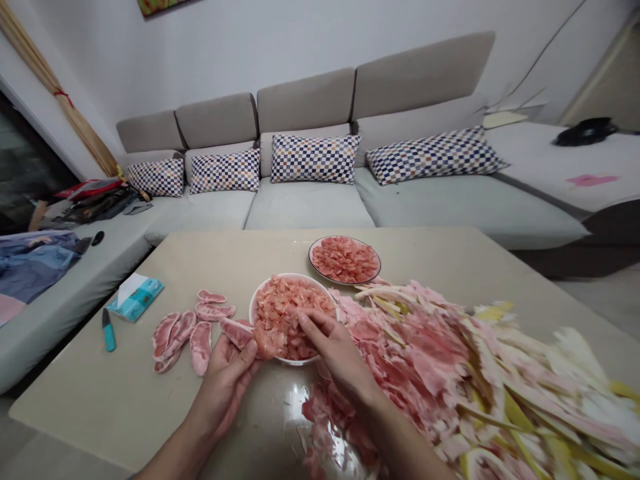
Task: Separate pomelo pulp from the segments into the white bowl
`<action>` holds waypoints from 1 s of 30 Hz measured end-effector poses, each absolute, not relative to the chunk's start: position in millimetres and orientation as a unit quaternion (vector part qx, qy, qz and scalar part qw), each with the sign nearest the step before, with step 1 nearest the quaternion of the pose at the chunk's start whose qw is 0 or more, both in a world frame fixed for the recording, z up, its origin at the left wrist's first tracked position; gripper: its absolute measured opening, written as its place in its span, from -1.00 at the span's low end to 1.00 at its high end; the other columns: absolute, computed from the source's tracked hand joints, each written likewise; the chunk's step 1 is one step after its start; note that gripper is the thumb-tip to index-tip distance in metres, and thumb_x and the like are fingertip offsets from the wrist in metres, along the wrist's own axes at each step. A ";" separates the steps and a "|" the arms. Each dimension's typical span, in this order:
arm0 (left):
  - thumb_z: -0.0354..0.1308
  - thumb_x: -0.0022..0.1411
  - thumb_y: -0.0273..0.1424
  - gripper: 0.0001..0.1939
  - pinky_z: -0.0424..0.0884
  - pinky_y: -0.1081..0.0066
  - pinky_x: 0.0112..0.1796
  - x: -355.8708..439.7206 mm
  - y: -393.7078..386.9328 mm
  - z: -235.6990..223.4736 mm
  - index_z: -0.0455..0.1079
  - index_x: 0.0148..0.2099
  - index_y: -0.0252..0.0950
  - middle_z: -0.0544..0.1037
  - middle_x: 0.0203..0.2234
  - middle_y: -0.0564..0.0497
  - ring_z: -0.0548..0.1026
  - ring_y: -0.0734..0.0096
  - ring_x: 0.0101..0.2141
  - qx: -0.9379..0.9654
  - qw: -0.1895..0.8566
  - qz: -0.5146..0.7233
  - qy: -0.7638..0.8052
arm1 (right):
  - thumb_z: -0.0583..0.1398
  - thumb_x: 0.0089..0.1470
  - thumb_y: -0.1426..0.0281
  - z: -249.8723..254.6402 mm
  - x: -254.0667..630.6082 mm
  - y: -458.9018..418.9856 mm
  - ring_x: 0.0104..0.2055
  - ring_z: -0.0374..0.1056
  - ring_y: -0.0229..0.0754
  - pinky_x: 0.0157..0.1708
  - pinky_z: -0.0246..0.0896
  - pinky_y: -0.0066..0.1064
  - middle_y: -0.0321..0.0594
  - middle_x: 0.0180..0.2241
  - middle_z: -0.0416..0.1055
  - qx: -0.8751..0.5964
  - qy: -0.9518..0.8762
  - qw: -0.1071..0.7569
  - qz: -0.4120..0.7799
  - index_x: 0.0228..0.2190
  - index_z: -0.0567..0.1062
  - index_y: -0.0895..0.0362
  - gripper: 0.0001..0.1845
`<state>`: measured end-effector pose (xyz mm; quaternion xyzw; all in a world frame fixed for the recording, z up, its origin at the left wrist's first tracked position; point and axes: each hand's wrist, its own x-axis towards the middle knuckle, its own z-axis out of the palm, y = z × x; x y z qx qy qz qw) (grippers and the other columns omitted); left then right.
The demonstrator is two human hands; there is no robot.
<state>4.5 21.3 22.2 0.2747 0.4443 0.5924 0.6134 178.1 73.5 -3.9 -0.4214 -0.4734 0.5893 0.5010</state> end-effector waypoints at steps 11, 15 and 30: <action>0.34 0.09 -0.44 -0.71 0.43 0.48 -0.17 1.9 21.9 19.5 0.36 -0.13 -0.24 0.49 -0.25 0.04 0.48 0.47 -0.23 0.304 0.605 0.597 0.430 | 0.16 0.18 0.28 6.4 180.3 64.5 -0.01 0.37 -0.04 0.02 0.25 -0.15 -0.10 -0.07 0.49 -0.459 -0.650 0.503 0.337 -0.07 0.53 0.05 -0.70; 0.32 0.11 -0.44 -0.70 0.41 0.48 -0.17 2.5 20.5 20.9 0.35 -0.11 -0.24 0.49 -0.24 0.03 0.48 0.47 -0.25 0.349 0.607 0.587 0.406 | 0.22 0.11 0.24 18.2 174.3 52.3 -0.38 0.38 -0.19 -0.38 0.30 -0.39 -0.23 -0.38 0.50 -0.436 -0.629 0.421 0.487 -0.14 0.52 0.10 -0.70; 0.37 0.06 -0.43 -0.69 0.46 0.50 -0.21 -6.4 22.4 25.3 0.40 -0.14 -0.26 0.51 -0.27 0.02 0.50 0.46 -0.25 0.288 0.626 0.596 0.412 | 0.27 0.08 0.16 13.7 184.3 62.9 -0.49 0.29 -0.31 -0.44 0.25 -0.47 -0.35 -0.54 0.36 -0.344 -0.506 0.442 0.656 -0.25 0.54 0.15 -0.68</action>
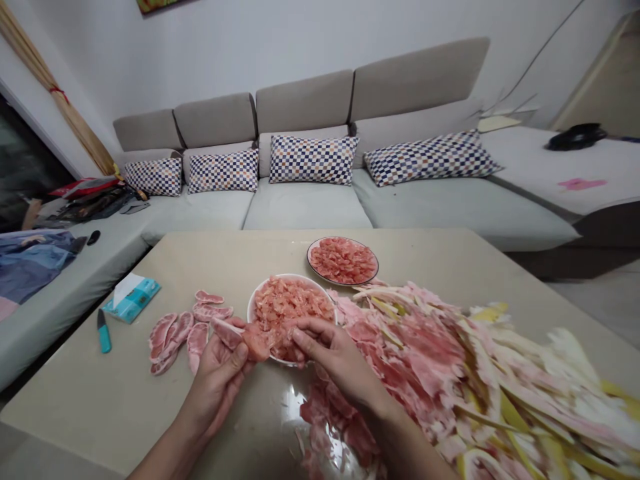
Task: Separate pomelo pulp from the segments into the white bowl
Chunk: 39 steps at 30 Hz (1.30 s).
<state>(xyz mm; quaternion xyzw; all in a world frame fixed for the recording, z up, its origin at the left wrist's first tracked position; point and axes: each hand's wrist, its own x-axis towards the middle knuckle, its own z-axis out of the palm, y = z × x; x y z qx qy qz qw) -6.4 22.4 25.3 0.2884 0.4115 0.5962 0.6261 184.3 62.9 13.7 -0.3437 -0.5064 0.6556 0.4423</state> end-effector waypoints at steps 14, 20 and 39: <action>0.33 0.09 -0.50 -0.77 0.49 0.47 -0.16 0.1 23.4 28.0 0.48 -0.16 -0.29 0.56 -0.27 0.00 0.53 0.46 -0.25 0.238 0.674 0.582 0.389 | 0.22 0.11 0.27 11.7 184.8 66.2 -0.04 0.33 -0.02 -0.01 0.20 -0.17 -0.10 -0.08 0.44 -0.496 -0.648 0.484 0.318 0.00 0.47 0.06 -0.59; 0.33 0.10 -0.44 -0.85 0.47 0.38 -0.13 4.8 20.8 25.0 0.45 -0.27 -0.33 0.57 -0.35 -0.01 0.55 0.35 -0.24 0.263 0.672 0.568 0.396 | 0.35 -0.01 0.24 11.9 168.7 46.4 -0.39 0.33 -0.18 -0.37 0.25 -0.40 -0.26 -0.36 0.46 -0.427 -0.680 0.420 0.423 -0.09 0.50 0.04 -0.59; 0.30 0.14 -0.42 -0.86 0.45 0.43 -0.18 4.7 19.6 22.6 0.46 -0.24 -0.36 0.53 -0.33 -0.03 0.50 0.41 -0.26 0.270 0.663 0.566 0.409 | 0.18 0.15 0.16 17.5 174.4 51.5 -0.51 0.41 -0.23 -0.42 0.33 -0.40 -0.32 -0.59 0.45 -0.356 -0.580 0.401 0.613 -0.19 0.57 0.13 -0.66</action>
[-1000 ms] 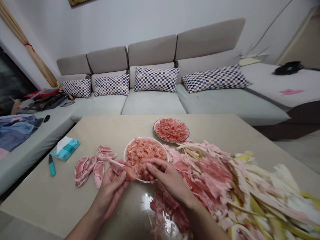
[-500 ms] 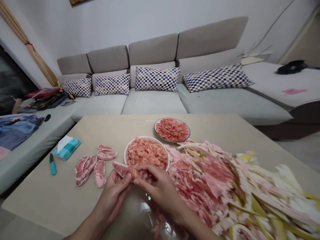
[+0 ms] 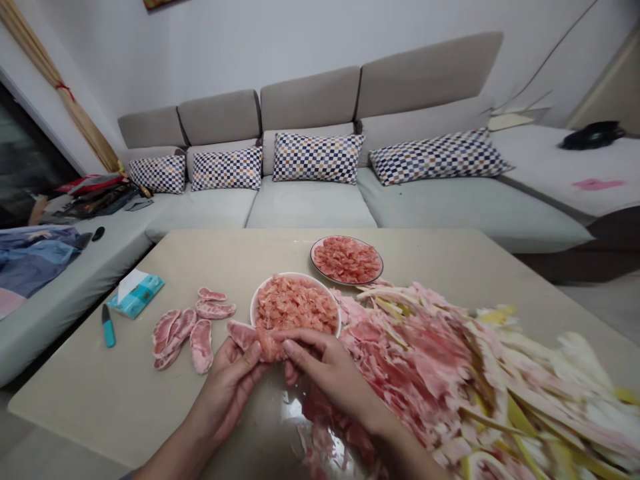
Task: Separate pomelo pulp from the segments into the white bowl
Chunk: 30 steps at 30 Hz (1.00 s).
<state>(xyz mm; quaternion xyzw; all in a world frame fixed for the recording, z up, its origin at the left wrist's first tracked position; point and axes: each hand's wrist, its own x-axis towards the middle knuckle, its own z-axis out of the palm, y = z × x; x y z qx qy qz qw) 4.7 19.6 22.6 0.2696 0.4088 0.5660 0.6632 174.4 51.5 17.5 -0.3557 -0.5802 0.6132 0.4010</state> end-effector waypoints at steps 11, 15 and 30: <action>0.35 0.09 -0.43 -0.87 0.47 0.49 -0.20 3.1 23.0 22.4 0.51 -0.29 -0.36 0.54 -0.39 0.02 0.51 0.47 -0.31 0.222 0.687 0.564 0.400 | 0.21 0.09 0.06 16.7 177.1 55.7 -0.52 0.42 -0.25 -0.39 0.36 -0.38 -0.34 -0.57 0.44 -0.362 -0.534 0.411 0.644 -0.27 0.53 0.15 -0.60; 0.37 0.05 -0.48 -0.84 0.47 0.52 -0.24 0.6 24.5 23.9 0.51 -0.27 -0.34 0.54 -0.38 0.04 0.51 0.50 -0.33 0.206 0.673 0.579 0.412 | 0.19 0.14 0.13 13.8 186.0 62.6 -0.28 0.48 -0.11 -0.21 0.38 -0.25 -0.17 -0.30 0.55 -0.428 -0.579 0.455 0.525 -0.21 0.55 0.10 -0.68; 0.39 0.01 -0.37 -0.71 0.37 0.31 -0.11 8.7 15.3 20.4 0.43 -0.21 -0.32 0.58 -0.27 -0.08 0.50 0.21 -0.15 0.366 0.603 0.523 0.478 | 0.35 0.00 0.33 23.0 169.0 46.3 -0.29 0.39 -0.17 -0.29 0.28 -0.40 -0.23 -0.34 0.49 -0.390 -0.676 0.439 0.446 -0.36 0.55 0.09 -0.87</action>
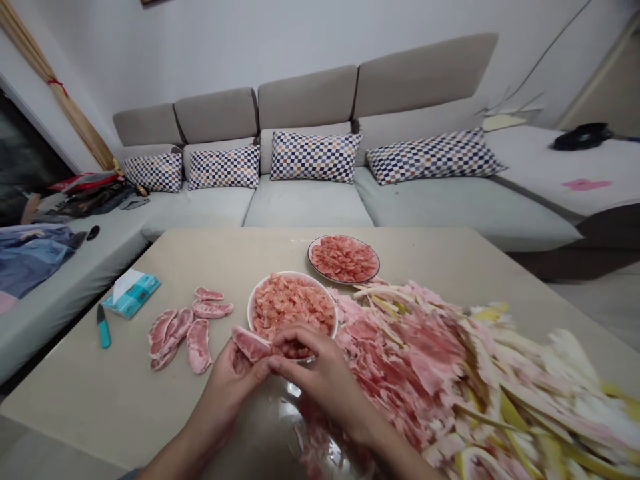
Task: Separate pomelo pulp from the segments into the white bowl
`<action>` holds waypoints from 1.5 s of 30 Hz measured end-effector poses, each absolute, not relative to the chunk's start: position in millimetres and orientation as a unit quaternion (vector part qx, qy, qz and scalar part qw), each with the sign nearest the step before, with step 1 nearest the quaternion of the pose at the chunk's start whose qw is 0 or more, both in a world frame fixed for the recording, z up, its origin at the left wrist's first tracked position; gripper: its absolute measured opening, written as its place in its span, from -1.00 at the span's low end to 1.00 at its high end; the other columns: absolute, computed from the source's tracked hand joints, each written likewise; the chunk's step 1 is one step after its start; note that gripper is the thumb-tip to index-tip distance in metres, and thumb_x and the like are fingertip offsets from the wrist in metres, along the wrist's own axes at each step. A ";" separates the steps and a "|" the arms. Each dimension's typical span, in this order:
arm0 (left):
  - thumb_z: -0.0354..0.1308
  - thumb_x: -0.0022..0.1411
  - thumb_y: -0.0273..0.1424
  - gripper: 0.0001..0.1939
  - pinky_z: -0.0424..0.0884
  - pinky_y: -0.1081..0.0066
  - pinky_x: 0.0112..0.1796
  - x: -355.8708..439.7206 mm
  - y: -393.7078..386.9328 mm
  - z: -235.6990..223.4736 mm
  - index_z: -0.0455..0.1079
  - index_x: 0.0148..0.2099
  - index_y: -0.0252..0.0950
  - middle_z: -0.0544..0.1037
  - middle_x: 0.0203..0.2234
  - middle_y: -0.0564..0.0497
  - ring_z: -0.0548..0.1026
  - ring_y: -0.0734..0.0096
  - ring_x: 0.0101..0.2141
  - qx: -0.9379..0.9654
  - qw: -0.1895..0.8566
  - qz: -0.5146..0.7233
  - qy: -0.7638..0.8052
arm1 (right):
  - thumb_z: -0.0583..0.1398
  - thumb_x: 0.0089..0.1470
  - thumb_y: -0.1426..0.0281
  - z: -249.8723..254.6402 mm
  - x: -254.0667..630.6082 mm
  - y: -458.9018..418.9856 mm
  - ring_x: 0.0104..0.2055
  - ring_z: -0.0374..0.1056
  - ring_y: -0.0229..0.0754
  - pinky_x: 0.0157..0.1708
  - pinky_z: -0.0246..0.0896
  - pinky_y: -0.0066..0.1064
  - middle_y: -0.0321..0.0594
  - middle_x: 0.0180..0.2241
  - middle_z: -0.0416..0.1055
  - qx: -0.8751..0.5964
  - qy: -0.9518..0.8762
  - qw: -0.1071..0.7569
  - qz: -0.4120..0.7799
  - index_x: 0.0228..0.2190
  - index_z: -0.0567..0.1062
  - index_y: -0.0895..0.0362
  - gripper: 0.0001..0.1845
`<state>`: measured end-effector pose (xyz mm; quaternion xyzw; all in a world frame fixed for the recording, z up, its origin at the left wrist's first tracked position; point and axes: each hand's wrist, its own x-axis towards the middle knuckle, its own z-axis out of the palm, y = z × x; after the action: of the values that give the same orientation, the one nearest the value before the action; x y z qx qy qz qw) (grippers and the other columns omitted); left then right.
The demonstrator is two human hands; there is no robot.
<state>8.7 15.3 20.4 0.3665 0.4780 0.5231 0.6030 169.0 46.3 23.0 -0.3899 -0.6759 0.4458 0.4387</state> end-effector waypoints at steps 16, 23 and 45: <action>0.37 0.05 -0.36 -0.75 0.37 0.38 -0.16 7.1 16.1 14.6 0.41 -0.24 -0.33 0.55 -0.34 -0.03 0.49 0.36 -0.26 0.333 0.626 0.536 0.458 | 0.20 0.11 0.39 17.9 171.4 52.4 -0.31 0.42 -0.20 -0.32 0.30 -0.43 -0.24 -0.37 0.51 -0.389 -0.641 0.452 0.484 -0.41 0.56 0.11 -0.88; 0.41 -0.02 -0.34 -0.62 0.36 0.35 -0.12 6.7 16.9 17.1 0.41 -0.17 -0.33 0.56 -0.29 -0.05 0.48 0.30 -0.20 0.330 0.561 0.583 0.486 | 0.21 0.12 0.35 15.7 171.6 53.4 -0.26 0.44 -0.17 -0.23 0.31 -0.38 -0.22 -0.32 0.54 -0.404 -0.641 0.460 0.463 -0.36 0.58 0.11 -0.86; 0.36 0.07 -0.42 -0.75 0.41 0.39 -0.13 7.4 15.6 20.8 0.42 -0.19 -0.30 0.52 -0.37 0.03 0.51 0.40 -0.26 0.314 0.645 0.547 0.432 | 0.35 0.01 0.33 16.0 168.6 48.4 -0.39 0.32 -0.26 -0.42 0.22 -0.47 -0.27 -0.39 0.44 -0.385 -0.693 0.427 0.435 -0.32 0.56 0.13 -0.82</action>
<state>7.4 15.6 20.8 0.3139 0.4323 0.5468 0.6447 168.6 48.4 16.0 -0.3852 -0.6930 0.4348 0.4269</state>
